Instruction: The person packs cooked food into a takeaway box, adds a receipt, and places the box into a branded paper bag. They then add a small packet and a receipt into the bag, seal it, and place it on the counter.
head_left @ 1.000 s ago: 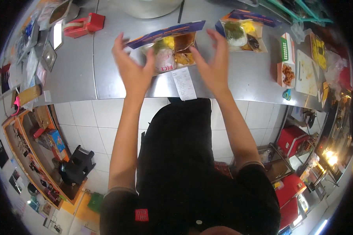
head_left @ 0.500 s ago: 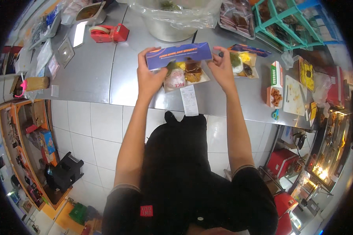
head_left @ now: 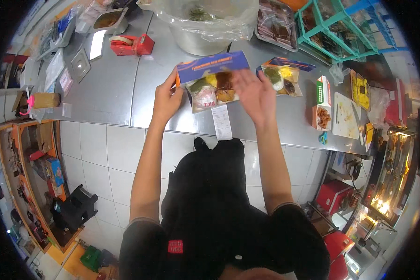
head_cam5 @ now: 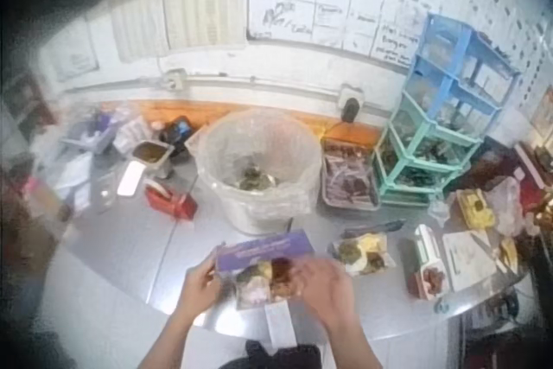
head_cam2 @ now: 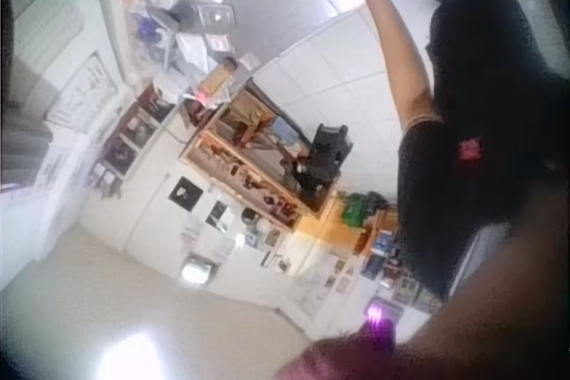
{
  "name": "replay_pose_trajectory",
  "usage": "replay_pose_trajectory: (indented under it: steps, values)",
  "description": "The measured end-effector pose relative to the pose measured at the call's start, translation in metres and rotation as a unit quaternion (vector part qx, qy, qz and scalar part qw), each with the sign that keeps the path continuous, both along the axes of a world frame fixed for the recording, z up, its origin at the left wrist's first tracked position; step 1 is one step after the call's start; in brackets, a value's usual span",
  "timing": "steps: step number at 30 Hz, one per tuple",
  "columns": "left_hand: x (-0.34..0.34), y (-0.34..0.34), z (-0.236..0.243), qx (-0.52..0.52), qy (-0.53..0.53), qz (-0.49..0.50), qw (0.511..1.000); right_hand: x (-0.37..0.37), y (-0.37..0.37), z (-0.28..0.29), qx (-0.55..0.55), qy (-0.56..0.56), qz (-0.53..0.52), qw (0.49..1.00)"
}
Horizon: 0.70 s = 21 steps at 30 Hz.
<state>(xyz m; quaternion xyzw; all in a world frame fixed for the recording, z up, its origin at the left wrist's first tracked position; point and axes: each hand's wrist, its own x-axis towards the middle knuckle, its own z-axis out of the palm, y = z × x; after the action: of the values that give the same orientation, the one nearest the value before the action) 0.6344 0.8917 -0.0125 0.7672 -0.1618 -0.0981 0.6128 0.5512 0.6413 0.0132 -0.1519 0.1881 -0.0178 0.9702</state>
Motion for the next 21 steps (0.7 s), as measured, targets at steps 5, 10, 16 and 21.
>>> replay_pose_trajectory:
  steps: [5, 10, 16, 21]
  values:
    - [-0.003, 0.002, 0.000, 0.057, -0.111, -0.057, 0.991, 0.012, -0.019, 0.005, -0.057, 0.166, 0.045, 0.983]
    - [-0.030, 0.002, -0.029, 0.154, -0.216, -0.049, 0.963, -0.011, -0.026, -0.014, -0.385, 0.287, 0.161, 0.862]
    - [-0.033, 0.009, -0.040, 0.297, -0.282, -0.100, 0.907, -0.047, -0.015, -0.074, -0.739, 0.219, 0.076, 0.632]
    - [-0.035, -0.005, -0.007, 0.353, -0.341, -0.062, 0.869, -0.041, -0.019, -0.099, -0.712, 0.124, 0.093, 0.685]
